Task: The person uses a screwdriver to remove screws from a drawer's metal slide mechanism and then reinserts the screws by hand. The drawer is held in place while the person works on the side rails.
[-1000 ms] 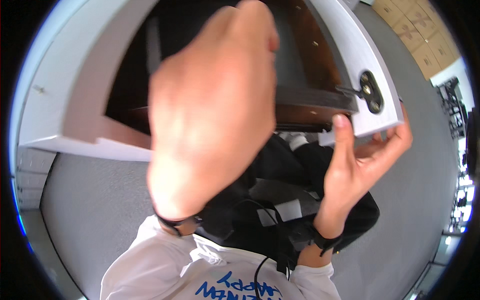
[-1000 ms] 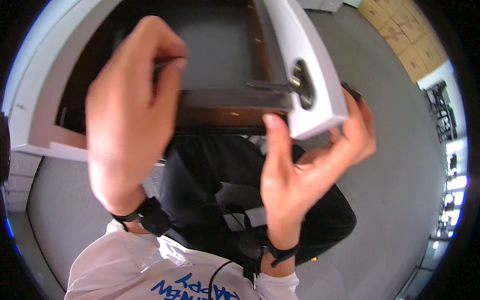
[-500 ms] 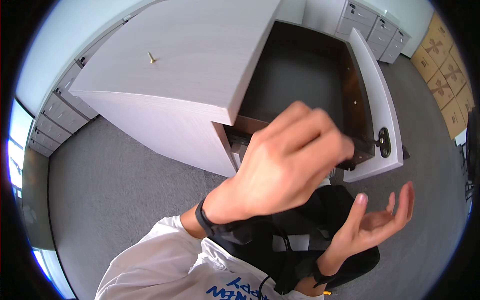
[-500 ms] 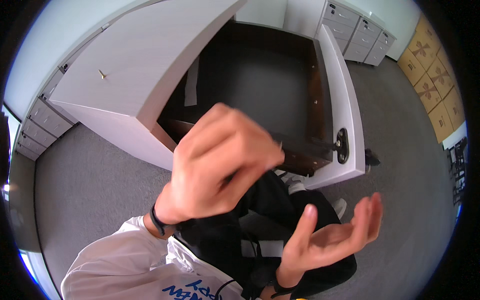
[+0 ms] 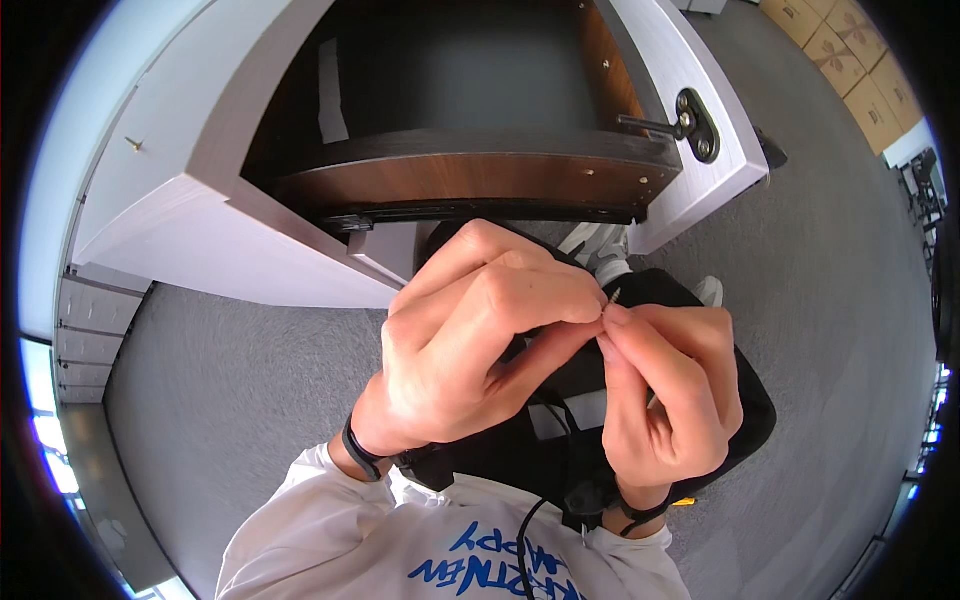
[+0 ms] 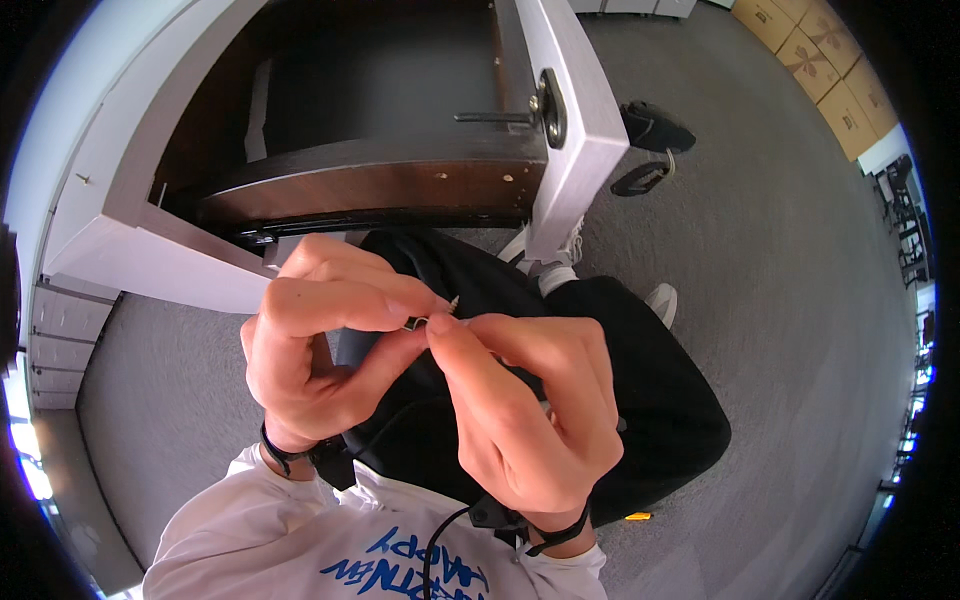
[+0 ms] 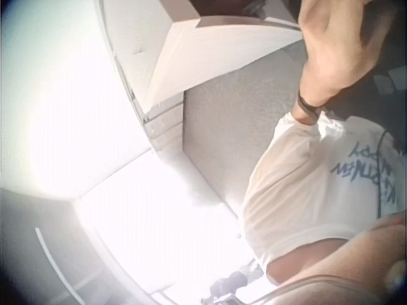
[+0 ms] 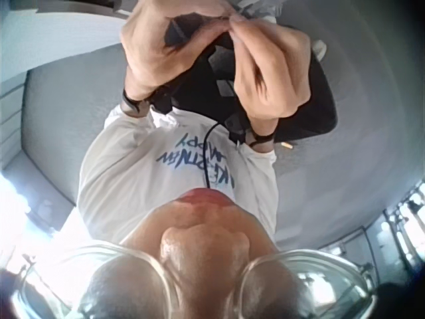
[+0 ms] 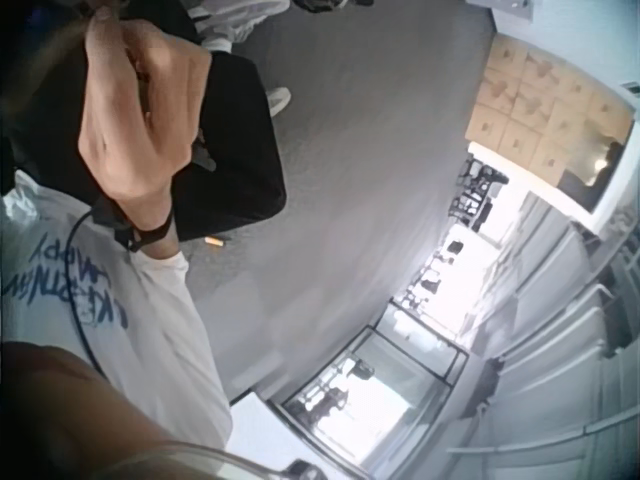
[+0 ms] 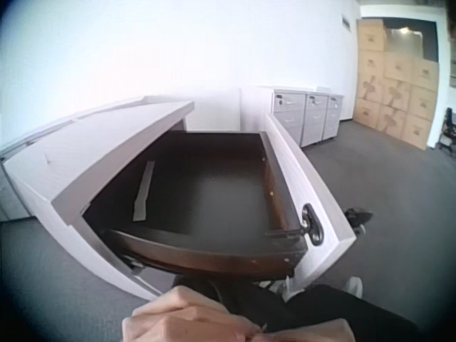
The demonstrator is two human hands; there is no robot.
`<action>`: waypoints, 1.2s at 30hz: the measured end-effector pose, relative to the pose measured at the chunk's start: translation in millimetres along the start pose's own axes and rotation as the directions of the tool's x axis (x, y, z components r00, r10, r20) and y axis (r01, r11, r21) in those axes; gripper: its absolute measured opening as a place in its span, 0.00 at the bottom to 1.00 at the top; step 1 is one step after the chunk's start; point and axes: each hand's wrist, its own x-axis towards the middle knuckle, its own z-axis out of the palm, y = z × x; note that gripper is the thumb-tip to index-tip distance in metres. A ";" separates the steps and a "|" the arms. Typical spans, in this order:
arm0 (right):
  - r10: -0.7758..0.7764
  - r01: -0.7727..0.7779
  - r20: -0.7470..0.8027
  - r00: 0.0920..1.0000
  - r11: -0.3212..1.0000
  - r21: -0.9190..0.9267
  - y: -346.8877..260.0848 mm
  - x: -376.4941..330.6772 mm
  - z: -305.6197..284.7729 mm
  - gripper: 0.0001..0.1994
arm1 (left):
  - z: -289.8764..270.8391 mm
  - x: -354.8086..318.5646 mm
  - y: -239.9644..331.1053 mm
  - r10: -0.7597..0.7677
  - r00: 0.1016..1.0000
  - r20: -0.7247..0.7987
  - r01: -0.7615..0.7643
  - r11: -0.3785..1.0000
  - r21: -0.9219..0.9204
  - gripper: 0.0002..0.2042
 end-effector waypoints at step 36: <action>0.154 -0.163 0.117 0.981 0.984 0.072 17.9 4.9 -5.2 0.12 | -0.4 -1.5 11.0 -0.262 0.950 0.171 0.252 0.965 0.079 0.16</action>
